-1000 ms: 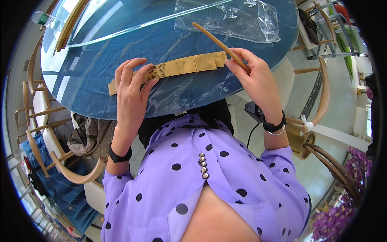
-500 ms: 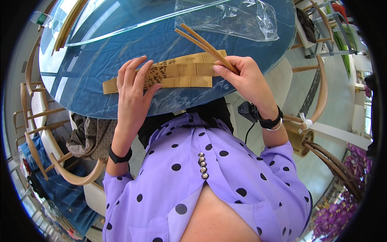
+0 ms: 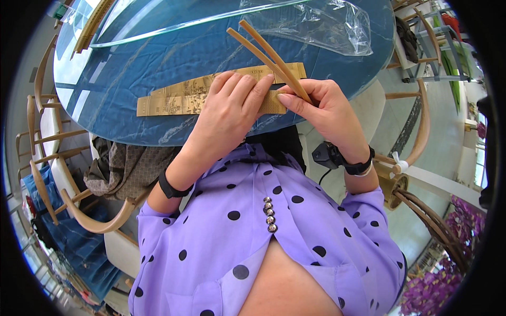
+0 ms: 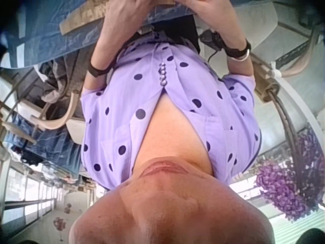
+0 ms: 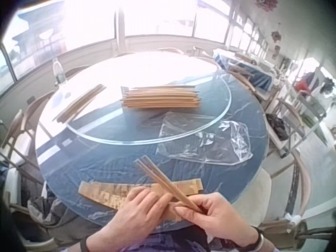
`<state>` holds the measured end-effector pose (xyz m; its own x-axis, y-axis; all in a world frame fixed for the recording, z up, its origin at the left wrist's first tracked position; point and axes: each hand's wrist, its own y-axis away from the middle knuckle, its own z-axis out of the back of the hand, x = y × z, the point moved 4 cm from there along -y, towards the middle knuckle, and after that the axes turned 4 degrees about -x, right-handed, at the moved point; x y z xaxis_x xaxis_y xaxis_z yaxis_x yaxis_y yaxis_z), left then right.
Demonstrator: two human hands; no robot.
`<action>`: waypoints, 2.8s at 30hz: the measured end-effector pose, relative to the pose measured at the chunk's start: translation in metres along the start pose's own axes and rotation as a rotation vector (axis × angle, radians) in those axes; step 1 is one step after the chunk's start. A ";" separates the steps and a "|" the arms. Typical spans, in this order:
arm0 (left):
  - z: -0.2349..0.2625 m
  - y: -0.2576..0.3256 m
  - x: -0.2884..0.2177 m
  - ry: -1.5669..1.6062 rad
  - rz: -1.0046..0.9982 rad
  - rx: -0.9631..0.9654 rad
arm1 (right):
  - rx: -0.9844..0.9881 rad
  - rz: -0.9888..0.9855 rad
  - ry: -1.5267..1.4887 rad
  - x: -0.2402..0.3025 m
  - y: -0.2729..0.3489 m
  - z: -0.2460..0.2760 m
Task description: The person repeatedly picks up thin bamboo strips and a wider bamboo ruler from a glass table, aligns the strip against the ruler, and places the strip back on the table. The person handles the items one at a time without using any tools.
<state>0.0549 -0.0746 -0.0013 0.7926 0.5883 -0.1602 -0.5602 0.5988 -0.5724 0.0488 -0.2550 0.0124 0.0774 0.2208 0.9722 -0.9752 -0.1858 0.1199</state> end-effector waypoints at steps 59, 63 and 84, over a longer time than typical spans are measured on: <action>0.014 -0.005 -0.002 0.199 -0.136 -0.013 | 0.048 -0.051 0.064 -0.005 0.001 -0.008; 0.018 -0.004 0.003 0.184 -0.120 0.008 | 0.054 -0.035 0.147 0.003 0.003 -0.003; 0.030 -0.004 0.023 0.165 -0.027 -0.052 | -0.396 0.764 1.189 0.025 0.052 0.032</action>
<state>0.0684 -0.0467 0.0212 0.8381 0.4728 -0.2721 -0.5286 0.5812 -0.6187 0.0068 -0.2901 0.0494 -0.4937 0.8695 0.0143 -0.7068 -0.3916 -0.5892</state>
